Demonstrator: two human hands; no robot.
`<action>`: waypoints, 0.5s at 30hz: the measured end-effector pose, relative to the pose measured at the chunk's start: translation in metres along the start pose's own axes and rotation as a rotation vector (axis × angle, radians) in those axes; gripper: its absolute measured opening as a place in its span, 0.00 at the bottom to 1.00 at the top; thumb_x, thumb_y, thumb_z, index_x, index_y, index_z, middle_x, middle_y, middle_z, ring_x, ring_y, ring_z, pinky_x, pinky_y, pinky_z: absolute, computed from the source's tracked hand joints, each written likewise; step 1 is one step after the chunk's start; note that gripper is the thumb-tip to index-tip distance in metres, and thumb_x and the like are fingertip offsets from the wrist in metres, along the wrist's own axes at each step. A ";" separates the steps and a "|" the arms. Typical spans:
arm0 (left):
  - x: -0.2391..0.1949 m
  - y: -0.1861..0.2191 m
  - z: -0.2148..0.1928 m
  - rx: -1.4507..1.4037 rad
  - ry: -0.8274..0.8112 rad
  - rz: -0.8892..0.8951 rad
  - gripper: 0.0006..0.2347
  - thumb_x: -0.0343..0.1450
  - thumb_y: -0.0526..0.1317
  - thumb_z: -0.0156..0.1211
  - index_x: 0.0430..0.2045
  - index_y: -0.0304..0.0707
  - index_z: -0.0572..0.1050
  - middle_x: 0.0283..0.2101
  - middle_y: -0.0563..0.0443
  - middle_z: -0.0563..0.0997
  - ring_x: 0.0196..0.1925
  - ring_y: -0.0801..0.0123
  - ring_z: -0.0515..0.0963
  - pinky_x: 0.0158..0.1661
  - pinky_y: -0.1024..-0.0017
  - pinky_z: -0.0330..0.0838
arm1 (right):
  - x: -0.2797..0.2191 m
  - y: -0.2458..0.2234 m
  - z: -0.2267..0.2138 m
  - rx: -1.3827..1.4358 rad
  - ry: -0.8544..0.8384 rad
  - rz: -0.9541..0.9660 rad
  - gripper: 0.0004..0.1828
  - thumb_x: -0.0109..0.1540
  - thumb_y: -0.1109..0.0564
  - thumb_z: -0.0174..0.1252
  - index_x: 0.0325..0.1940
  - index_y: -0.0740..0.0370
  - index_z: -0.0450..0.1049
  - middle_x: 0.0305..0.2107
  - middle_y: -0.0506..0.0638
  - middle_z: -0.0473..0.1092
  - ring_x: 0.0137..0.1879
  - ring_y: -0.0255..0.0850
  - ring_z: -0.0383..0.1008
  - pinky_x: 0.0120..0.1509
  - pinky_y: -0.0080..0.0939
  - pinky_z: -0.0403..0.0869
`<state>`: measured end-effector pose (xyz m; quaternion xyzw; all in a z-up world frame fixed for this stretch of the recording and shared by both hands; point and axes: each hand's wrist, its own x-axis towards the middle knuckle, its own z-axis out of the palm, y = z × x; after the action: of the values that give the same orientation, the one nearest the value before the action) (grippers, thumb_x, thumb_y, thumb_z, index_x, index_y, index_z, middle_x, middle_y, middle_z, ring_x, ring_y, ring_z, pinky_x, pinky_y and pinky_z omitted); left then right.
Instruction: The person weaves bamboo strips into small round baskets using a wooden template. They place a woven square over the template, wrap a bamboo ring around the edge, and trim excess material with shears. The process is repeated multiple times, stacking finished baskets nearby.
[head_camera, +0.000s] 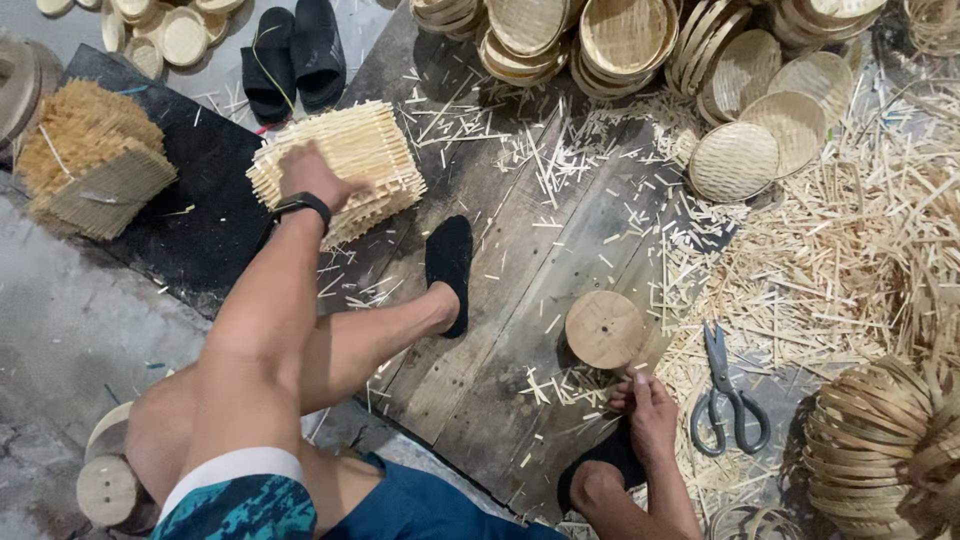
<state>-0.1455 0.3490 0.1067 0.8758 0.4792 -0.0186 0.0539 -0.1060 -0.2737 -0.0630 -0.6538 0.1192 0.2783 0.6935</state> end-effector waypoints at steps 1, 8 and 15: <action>0.002 -0.008 0.007 -0.135 0.058 -0.173 0.37 0.61 0.58 0.77 0.53 0.24 0.70 0.59 0.23 0.70 0.61 0.35 0.70 0.59 0.51 0.65 | 0.001 0.002 0.000 -0.013 -0.007 0.001 0.18 0.71 0.51 0.49 0.54 0.70 0.72 0.32 0.56 0.73 0.35 0.40 0.75 0.39 0.38 0.75; 0.015 -0.070 0.072 -0.558 0.168 -0.375 0.05 0.63 0.41 0.65 0.26 0.43 0.83 0.31 0.39 0.84 0.36 0.52 0.87 0.46 0.64 0.80 | 0.005 0.003 -0.003 0.018 -0.024 -0.001 0.15 0.70 0.55 0.52 0.54 0.70 0.72 0.33 0.54 0.72 0.35 0.40 0.74 0.40 0.39 0.75; 0.063 -0.089 0.075 -0.788 0.581 0.054 0.09 0.74 0.39 0.69 0.32 0.29 0.79 0.33 0.41 0.83 0.34 0.60 0.83 0.39 0.64 0.76 | 0.007 0.005 -0.008 -0.041 -0.006 -0.006 0.14 0.70 0.56 0.53 0.53 0.71 0.73 0.32 0.54 0.72 0.35 0.40 0.75 0.40 0.39 0.76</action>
<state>-0.1853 0.4407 0.0206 0.7698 0.4221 0.4109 0.2457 -0.1015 -0.2798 -0.0714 -0.6675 0.1096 0.2805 0.6810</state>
